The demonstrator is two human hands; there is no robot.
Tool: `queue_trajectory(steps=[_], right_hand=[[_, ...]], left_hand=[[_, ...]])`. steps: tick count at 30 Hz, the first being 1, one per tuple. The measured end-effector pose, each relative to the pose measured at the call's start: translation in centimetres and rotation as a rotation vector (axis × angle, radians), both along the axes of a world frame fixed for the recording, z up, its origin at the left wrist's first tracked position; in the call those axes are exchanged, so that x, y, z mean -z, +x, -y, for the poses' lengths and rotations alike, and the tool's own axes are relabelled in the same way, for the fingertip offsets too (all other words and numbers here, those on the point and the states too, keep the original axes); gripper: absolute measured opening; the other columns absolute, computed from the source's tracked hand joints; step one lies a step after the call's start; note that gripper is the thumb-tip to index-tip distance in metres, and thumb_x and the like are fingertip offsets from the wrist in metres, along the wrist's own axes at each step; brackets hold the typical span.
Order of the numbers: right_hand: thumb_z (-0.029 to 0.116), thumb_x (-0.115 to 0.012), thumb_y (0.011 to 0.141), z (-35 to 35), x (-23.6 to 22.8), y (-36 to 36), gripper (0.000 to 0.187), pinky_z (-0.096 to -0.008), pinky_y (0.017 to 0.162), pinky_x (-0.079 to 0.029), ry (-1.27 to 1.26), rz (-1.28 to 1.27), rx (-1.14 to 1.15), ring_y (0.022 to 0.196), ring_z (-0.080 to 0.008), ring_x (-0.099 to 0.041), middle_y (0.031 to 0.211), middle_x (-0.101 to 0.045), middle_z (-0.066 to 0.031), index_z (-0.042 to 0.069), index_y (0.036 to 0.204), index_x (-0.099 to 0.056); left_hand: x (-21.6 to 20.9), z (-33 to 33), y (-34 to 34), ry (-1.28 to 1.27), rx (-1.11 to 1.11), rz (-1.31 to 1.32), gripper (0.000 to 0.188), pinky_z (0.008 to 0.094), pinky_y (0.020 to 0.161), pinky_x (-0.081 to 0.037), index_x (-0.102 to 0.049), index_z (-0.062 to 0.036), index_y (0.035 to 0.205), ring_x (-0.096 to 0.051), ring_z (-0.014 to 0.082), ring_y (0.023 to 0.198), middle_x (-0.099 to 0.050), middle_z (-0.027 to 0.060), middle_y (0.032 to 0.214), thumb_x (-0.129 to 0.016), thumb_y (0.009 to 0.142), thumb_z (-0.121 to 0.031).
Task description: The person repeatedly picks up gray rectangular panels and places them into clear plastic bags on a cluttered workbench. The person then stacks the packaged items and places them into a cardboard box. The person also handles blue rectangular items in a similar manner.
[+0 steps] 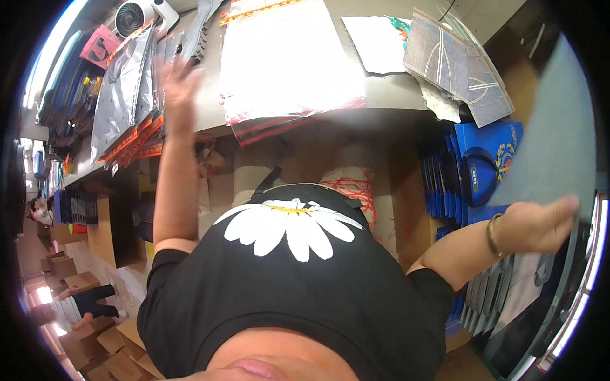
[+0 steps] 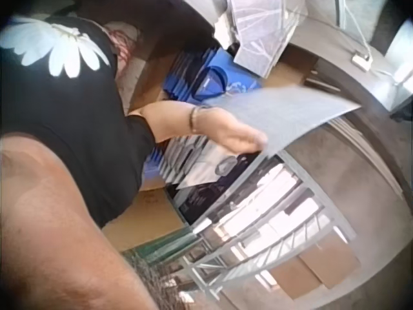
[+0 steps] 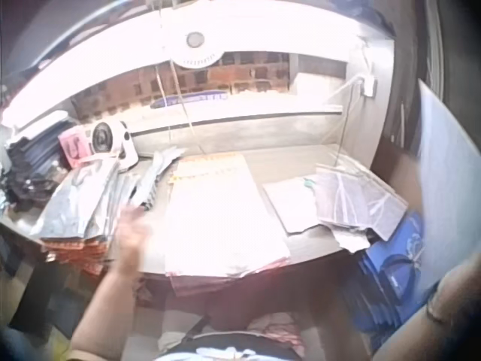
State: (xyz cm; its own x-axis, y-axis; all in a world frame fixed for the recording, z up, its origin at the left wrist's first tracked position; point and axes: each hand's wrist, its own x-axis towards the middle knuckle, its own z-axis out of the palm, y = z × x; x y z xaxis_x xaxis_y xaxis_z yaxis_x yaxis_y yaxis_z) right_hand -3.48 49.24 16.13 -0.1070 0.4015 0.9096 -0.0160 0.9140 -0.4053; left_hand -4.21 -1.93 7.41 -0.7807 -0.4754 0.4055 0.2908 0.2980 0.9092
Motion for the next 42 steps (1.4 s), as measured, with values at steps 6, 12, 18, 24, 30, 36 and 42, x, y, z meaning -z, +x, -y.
queue_trajectory(steps=[6, 12, 18, 24, 30, 36, 42], right_hand=[[0.027, -0.039, 0.100, 9.4, -1.4, 1.0, 0.044, -0.0431, 0.104, -0.038, -0.617, -0.520, -1.139, 0.114, -0.0263, -0.053, 0.128, -0.052, -0.0192, -0.008, 0.124, -0.047], [0.028, -0.043, 0.098, 8.9, 4.2, -0.9, 0.050, -0.0414, 0.105, -0.036, -1.116, 0.086, -2.288, 0.120, -0.0279, -0.050, 0.131, -0.050, -0.0212, -0.009, 0.132, -0.041], [0.021, -0.047, 0.098, 6.1, 3.9, -7.8, 0.042, -0.0350, 0.104, -0.034, -0.781, 0.814, -1.869, 0.118, -0.0213, -0.050, 0.129, -0.054, -0.0163, -0.008, 0.128, -0.047], [0.009, -0.052, 0.095, 7.5, 4.7, -11.4, 0.040, -0.0345, 0.101, -0.038, -0.606, 0.532, -1.527, 0.116, -0.0196, -0.050, 0.126, -0.056, -0.0129, -0.006, 0.131, -0.044], [0.016, -0.052, 0.095, -1.7, 5.2, -15.7, 0.040, -0.0469, 0.102, -0.040, -1.087, 0.374, -1.717, 0.120, -0.0283, -0.048, 0.130, -0.051, -0.0148, 0.002, 0.132, -0.046], [0.039, -0.040, 0.098, -8.7, 10.0, -26.3, 0.049, -0.0420, 0.083, -0.047, -1.201, 1.144, -2.322, 0.087, -0.0246, -0.058, 0.092, -0.061, -0.0108, 0.002, 0.129, -0.047], [0.036, -0.046, 0.097, -0.2, 20.0, -27.7, 0.043, -0.0353, 0.084, -0.049, -1.197, 1.593, -2.277, 0.089, -0.0192, -0.060, 0.089, -0.062, -0.0103, 0.002, 0.121, -0.056]], left_hand=[[1.7, -15.2, -4.8, 0.745, 0.794, 0.280, 0.072, 0.0381, 0.103, -0.035, -0.036, 0.0013, 0.133, -0.045, 0.0249, 0.121, -0.047, 0.0178, 0.128, -0.074, 0.078, -0.024], [1.9, -10.9, -3.0, 0.971, 0.808, 0.146, 0.056, 0.0472, 0.098, -0.043, -0.041, -0.0018, 0.132, -0.054, 0.0282, 0.114, -0.055, 0.0148, 0.122, -0.065, 0.085, -0.019], [3.4, -8.2, -0.7, 0.382, 0.678, 0.610, 0.054, 0.0445, 0.092, -0.048, -0.049, 0.0002, 0.125, -0.058, 0.0269, 0.106, -0.058, 0.0171, 0.114, -0.067, 0.084, -0.030], [8.0, -4.4, -3.1, -0.792, 0.502, 0.407, 0.061, 0.0486, 0.103, -0.036, -0.049, -0.0034, 0.129, -0.046, 0.0381, 0.121, -0.049, 0.0216, 0.129, -0.051, 0.090, -0.050], [12.1, -1.2, -8.8, -1.215, 0.073, 0.447, 0.056, 0.0502, 0.105, -0.032, -0.050, -0.0103, 0.131, -0.036, 0.0410, 0.129, -0.038, 0.0215, 0.140, -0.049, 0.091, -0.049], [10.9, -2.7, -9.3, -1.119, 0.072, 0.262, 0.040, 0.0414, 0.095, -0.044, -0.061, -0.0097, 0.119, -0.053, 0.0328, 0.113, -0.051, 0.0160, 0.127, -0.062, 0.087, -0.034], [9.8, -3.5, -8.0, -0.792, 0.262, 0.435, 0.030, 0.0366, 0.083, -0.049, -0.068, -0.0084, 0.107, -0.063, 0.0255, 0.092, -0.061, 0.0093, 0.109, -0.060, 0.088, -0.030]])
